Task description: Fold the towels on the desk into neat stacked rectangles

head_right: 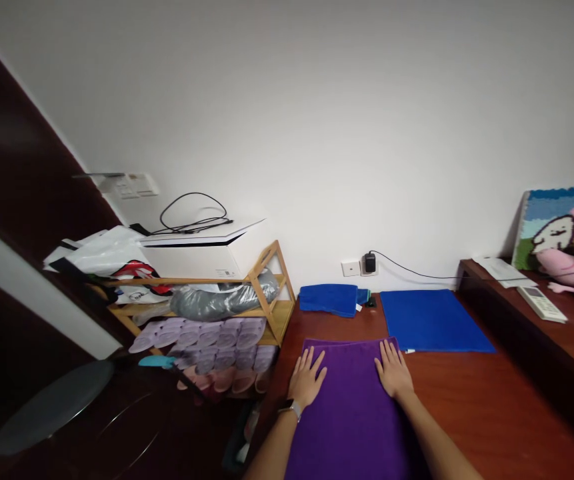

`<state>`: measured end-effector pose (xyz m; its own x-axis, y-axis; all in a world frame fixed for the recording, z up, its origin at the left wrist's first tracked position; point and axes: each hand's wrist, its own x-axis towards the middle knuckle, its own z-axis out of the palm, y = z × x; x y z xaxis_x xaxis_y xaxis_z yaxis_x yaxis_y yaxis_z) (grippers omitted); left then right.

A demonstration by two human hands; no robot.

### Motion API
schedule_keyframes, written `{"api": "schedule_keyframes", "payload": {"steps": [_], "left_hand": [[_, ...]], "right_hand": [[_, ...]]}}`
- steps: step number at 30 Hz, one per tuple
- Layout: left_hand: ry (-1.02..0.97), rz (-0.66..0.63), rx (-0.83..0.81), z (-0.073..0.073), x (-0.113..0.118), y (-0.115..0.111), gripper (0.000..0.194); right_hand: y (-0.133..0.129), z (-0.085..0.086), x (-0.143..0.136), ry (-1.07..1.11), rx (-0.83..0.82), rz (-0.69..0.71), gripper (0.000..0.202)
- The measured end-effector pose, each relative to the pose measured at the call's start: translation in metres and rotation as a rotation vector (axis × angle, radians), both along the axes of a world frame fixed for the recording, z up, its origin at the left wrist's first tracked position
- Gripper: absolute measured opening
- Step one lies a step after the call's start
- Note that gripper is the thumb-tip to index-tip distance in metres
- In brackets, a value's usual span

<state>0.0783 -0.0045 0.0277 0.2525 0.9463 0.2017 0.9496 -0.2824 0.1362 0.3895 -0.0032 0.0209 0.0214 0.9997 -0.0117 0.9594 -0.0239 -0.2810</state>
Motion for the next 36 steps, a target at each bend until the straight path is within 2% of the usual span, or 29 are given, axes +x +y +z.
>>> {"api": "schedule_keyframes", "payload": {"steps": [4, 10, 13, 17, 19, 21, 25, 27, 28, 30, 33, 36], "left_hand": [[-0.037, 0.087, -0.014, -0.009, -0.007, 0.005, 0.058], [-0.029, 0.157, -0.042, -0.011, -0.008, -0.009, 0.061], [-0.015, 0.179, -0.032, -0.014, -0.016, -0.020, 0.063], [0.039, 0.210, -0.057, -0.005, -0.028, -0.028, 0.066], [0.063, 0.214, -0.028, 0.004, -0.031, -0.029, 0.063], [0.063, 0.163, 0.047, 0.009, -0.031, -0.032, 0.058], [0.032, -0.046, 0.106, 0.002, -0.023, -0.047, 0.053], [0.033, -0.082, 0.053, -0.004, -0.019, -0.056, 0.053], [0.037, -0.078, 0.024, -0.005, -0.018, -0.060, 0.053], [0.047, -0.055, -0.021, -0.004, -0.021, -0.067, 0.054], [0.047, -0.015, 0.001, 0.003, -0.033, -0.082, 0.052], [0.008, -0.005, 0.100, -0.005, -0.045, -0.120, 0.053]], "right_hand": [[0.001, -0.021, 0.008, 0.000, 0.030, 0.012, 0.076], [0.000, -0.025, 0.008, 0.018, 0.051, 0.008, 0.074], [0.006, -0.015, 0.008, 0.022, 0.035, 0.046, 0.073], [0.001, 0.017, -0.008, -0.014, -0.012, 0.123, 0.071], [-0.019, 0.027, -0.027, 0.003, 0.035, 0.122, 0.069], [-0.053, 0.020, -0.047, 0.050, 0.126, 0.079, 0.066], [-0.140, -0.033, -0.066, 0.116, 0.231, -0.051, 0.065], [-0.172, -0.055, -0.061, 0.139, 0.229, -0.060, 0.064], [-0.183, -0.060, -0.056, 0.152, 0.226, -0.045, 0.064], [-0.194, -0.058, -0.045, 0.181, 0.215, -0.002, 0.063], [-0.198, -0.043, -0.028, 0.218, 0.166, 0.043, 0.062], [-0.210, -0.034, -0.007, 0.254, 0.132, 0.100, 0.061]]}}
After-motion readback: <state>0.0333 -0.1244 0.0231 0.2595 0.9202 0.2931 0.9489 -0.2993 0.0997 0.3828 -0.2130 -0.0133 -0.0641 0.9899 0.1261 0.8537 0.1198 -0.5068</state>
